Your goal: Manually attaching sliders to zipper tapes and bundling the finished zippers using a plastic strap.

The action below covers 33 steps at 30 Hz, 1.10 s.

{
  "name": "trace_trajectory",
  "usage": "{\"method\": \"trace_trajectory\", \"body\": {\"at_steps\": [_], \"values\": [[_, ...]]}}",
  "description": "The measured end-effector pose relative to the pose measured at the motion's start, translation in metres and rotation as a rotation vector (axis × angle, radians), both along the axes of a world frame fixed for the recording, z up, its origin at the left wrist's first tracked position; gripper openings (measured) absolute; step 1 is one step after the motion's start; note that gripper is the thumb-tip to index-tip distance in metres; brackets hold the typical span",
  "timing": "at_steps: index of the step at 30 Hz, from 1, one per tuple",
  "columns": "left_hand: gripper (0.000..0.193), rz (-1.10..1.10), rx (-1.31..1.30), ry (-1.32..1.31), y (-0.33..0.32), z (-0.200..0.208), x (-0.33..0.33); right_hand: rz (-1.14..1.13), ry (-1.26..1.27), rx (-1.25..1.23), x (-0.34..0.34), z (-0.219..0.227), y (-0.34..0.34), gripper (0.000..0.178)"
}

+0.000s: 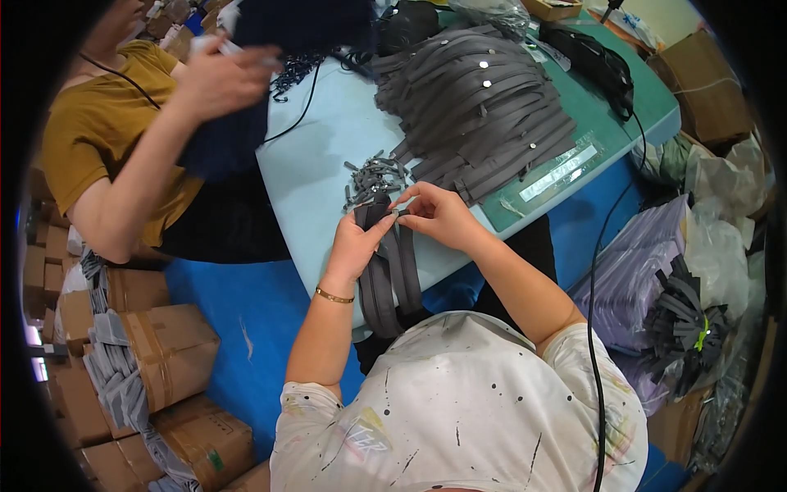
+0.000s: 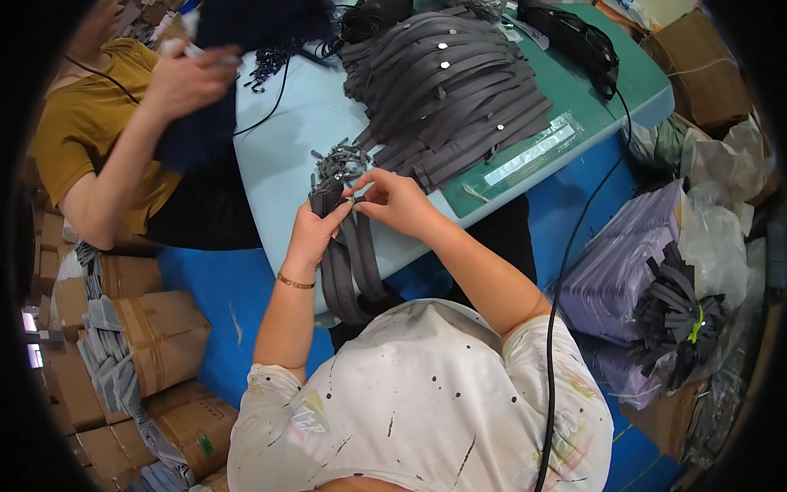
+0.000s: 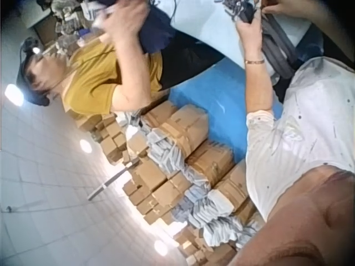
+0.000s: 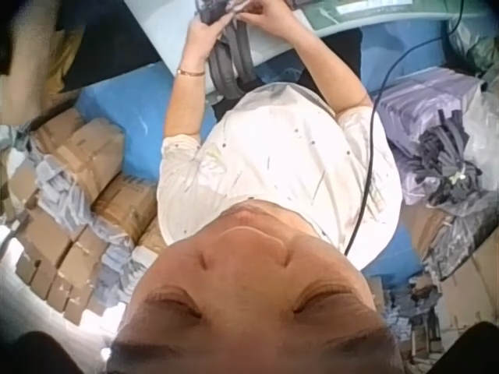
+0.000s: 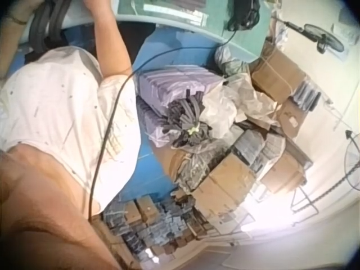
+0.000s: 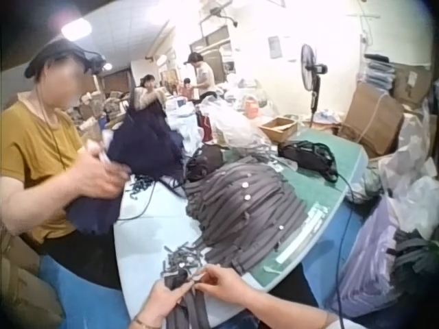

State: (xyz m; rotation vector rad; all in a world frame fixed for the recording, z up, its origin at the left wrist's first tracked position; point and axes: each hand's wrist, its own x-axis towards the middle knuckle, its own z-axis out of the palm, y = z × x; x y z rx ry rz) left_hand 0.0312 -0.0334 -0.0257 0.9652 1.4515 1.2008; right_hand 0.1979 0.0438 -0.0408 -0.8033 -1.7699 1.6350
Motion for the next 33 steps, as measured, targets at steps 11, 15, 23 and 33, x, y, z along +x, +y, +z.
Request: {"method": "trace_trajectory", "body": {"at_steps": [11,15,23,33], "values": [[0.014,-0.019,-0.07,-0.129,0.0,0.002,0.0,0.004,0.106,-0.076,0.003,-0.003,0.002,0.024],[0.012,-0.013,-0.068,-0.134,0.001,0.001,0.003,-0.003,0.123,-0.069,0.002,-0.003,0.002,0.024],[0.014,-0.051,-0.112,-0.15,-0.002,0.003,0.009,-0.005,0.149,-0.064,0.003,-0.008,0.002,0.023],[0.012,0.058,-0.095,-0.258,-0.004,0.006,0.019,0.006,0.158,-0.013,0.004,-0.006,0.003,0.022]]}}
